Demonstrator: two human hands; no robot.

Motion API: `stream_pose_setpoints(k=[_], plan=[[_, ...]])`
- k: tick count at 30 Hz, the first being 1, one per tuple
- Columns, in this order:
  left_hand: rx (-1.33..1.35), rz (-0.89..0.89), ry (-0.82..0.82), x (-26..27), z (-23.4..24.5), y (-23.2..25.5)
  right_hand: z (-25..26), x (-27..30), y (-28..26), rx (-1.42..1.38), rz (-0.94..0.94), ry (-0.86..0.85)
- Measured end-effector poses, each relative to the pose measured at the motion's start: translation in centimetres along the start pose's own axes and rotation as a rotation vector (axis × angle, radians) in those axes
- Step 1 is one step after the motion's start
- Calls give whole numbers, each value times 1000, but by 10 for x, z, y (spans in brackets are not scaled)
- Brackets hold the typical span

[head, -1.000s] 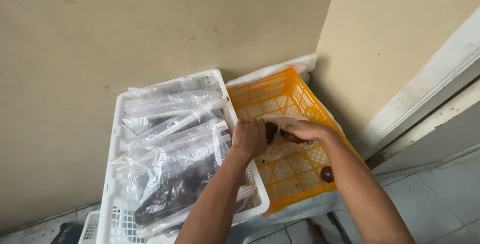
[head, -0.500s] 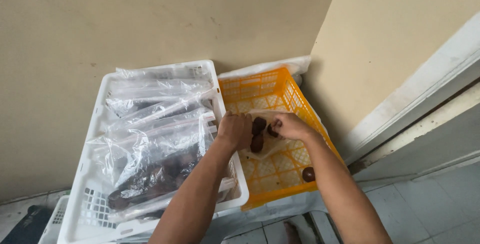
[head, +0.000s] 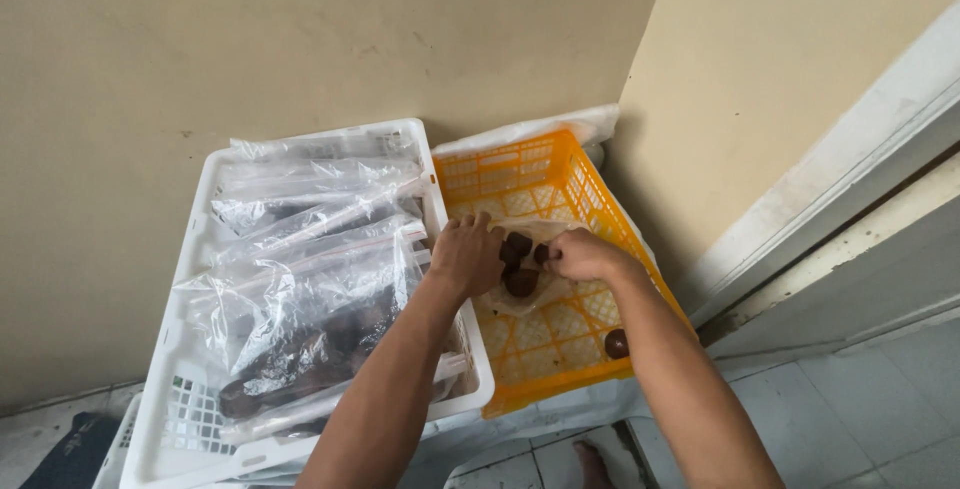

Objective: Packing small brown fruits from a yellow crate into clear plastic zip-lock bags.

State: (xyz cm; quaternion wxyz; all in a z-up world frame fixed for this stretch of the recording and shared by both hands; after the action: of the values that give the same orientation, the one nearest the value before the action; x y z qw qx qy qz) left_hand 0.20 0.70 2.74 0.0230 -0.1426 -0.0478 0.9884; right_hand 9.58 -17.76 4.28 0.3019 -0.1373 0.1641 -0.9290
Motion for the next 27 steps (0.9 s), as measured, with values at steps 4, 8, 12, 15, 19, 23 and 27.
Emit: stream_pose_setpoints(k=[4,8,12,15,19,23,27], plan=[[8,4,75,1,-6,0,8,2,-8,-103,91,208],[20,-1,148,-3,-9,2,30,0,-7,-403,127,405],[-8,7,232,-2,-9,4,53,20,-13,-190,124,286],[-8,24,220,-6,-21,5,29,43,-8,183,186,18],[7,21,174,-7,-22,5,-22,55,22,550,124,-251],[12,26,114,-5,-20,4,-36,73,21,597,141,-369],[7,25,83,-5,-10,6,-34,79,18,555,105,-449]])
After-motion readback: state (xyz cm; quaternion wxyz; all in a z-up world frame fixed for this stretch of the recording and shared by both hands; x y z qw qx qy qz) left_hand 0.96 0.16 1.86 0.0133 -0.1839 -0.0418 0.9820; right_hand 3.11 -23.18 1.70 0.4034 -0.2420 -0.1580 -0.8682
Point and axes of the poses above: each hand's wrist, its own x-axis away from the middle knuckle, its own z-axis out of the back of the hand, y = z × x, the point moved 2 cm from there along -x, towards the middle knuckle, and after that the axes turned 13 degrees about y, right-handed, at the moved point
